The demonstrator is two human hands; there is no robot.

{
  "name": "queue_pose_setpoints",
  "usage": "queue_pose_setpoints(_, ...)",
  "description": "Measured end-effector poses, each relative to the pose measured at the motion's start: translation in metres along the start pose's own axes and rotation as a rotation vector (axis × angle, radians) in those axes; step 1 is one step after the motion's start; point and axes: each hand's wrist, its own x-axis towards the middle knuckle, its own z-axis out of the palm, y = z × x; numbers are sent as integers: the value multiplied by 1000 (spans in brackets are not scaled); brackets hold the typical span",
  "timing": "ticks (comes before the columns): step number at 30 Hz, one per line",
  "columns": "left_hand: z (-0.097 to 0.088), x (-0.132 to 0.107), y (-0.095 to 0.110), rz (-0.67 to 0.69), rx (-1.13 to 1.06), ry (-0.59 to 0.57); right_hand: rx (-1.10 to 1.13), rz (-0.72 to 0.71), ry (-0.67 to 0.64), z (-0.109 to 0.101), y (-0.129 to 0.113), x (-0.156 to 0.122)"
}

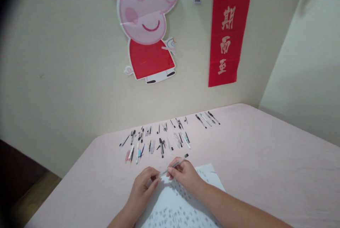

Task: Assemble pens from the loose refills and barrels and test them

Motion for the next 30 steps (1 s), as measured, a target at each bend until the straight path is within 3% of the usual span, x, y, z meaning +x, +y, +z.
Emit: queue_pose_setpoints(30,6,-5,0,18,109,-4,11,-89,8,3,4,2)
